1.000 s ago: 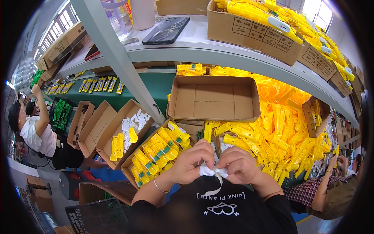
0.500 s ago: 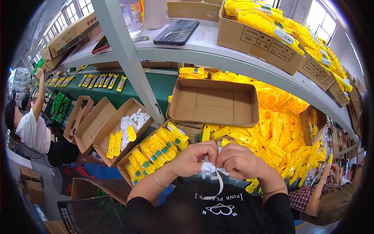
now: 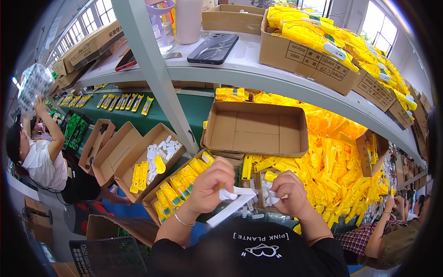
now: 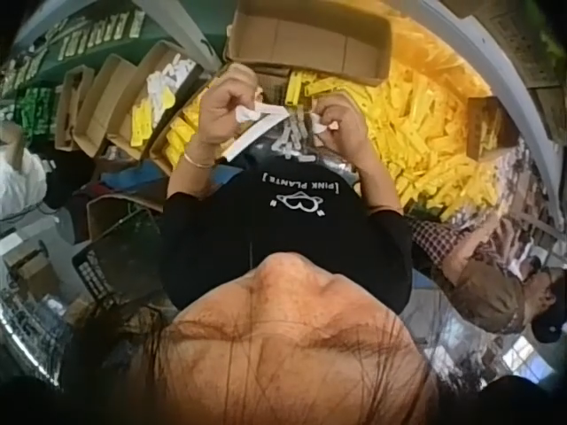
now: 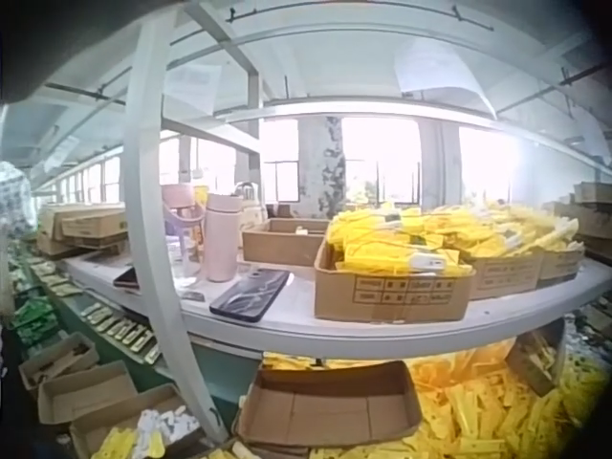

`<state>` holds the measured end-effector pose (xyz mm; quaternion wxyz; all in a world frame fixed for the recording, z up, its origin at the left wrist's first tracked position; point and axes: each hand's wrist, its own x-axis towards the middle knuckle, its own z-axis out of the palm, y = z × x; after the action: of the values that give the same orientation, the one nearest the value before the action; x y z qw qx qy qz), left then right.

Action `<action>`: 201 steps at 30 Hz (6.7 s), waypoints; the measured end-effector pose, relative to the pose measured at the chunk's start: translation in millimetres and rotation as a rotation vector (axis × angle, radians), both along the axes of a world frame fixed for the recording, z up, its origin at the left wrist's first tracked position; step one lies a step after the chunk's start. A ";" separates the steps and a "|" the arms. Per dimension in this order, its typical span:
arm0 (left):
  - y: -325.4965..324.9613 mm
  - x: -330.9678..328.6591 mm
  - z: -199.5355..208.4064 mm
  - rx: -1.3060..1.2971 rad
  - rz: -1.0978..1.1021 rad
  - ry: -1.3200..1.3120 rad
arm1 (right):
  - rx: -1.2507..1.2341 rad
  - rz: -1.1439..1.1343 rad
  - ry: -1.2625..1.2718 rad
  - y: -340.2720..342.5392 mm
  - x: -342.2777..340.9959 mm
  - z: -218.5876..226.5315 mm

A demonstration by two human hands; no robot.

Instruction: Assembling yellow plastic flashlights by inserting internal components and circuit boards into the housing.

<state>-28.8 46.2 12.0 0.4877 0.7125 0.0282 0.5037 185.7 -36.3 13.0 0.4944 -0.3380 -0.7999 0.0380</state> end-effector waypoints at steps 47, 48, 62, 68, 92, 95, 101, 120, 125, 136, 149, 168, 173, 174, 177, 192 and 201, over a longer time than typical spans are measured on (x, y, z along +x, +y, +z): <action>-26.5 9.7 4.1 0.223 0.025 0.748 | -1.119 -0.138 0.448 -2.3 50.5 -204.7; -24.8 9.1 3.1 0.235 0.031 0.749 | -1.120 -0.139 0.448 -0.9 51.5 -205.1; -21.3 -27.7 12.0 0.212 0.080 0.662 | -0.692 0.458 -0.015 -6.3 21.1 31.6; -20.4 -53.1 22.5 0.278 0.115 0.611 | -0.449 0.411 0.185 59.1 -11.8 122.7; 7.2 -100.8 7.7 0.265 0.122 0.536 | -0.826 0.395 0.686 135.8 -5.9 137.3; 10.0 -94.5 20.5 0.287 0.137 0.535 | -0.896 0.513 0.497 103.8 -13.0 114.8; 16.7 -58.8 48.9 0.285 0.137 0.595 | -0.712 0.467 0.119 50.1 -29.7 43.9; 24.2 12.7 45.8 -0.412 -0.219 0.878 | -0.735 0.610 0.358 28.8 2.2 -14.7; 22.7 14.3 40.1 -0.366 -0.178 0.837 | -0.805 0.644 0.496 25.3 0.5 -20.5; 27.5 19.4 38.2 -0.547 -0.154 0.896 | -0.936 0.695 0.639 27.9 0.6 -25.8; 32.7 31.3 44.9 -0.450 -0.086 1.076 | -1.082 0.681 0.789 25.6 1.4 -33.8; 37.5 33.0 39.0 -0.366 -0.130 1.094 | -1.074 0.714 0.828 23.5 -1.6 -33.6; 40.8 32.8 43.1 -0.313 -0.175 1.140 | -1.070 0.719 0.852 23.1 -1.8 -35.4; 41.1 32.9 43.8 -0.311 -0.178 1.139 | -1.072 0.708 0.851 23.6 -2.0 -35.4; 41.0 31.4 45.1 -0.332 -0.190 1.117 | -1.064 0.670 0.860 22.9 -2.3 -36.5; 41.2 30.5 44.3 -0.348 -0.210 1.129 | -1.043 0.616 0.753 18.1 -3.9 -24.9; 38.7 34.5 50.3 -0.280 -0.177 1.179 | -1.031 0.617 0.722 19.8 -2.1 -24.8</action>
<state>5.7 84.9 62.4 0.5188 0.8002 0.2998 -0.0262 183.6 -16.5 -11.8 0.4723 -0.2530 -0.5252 0.6611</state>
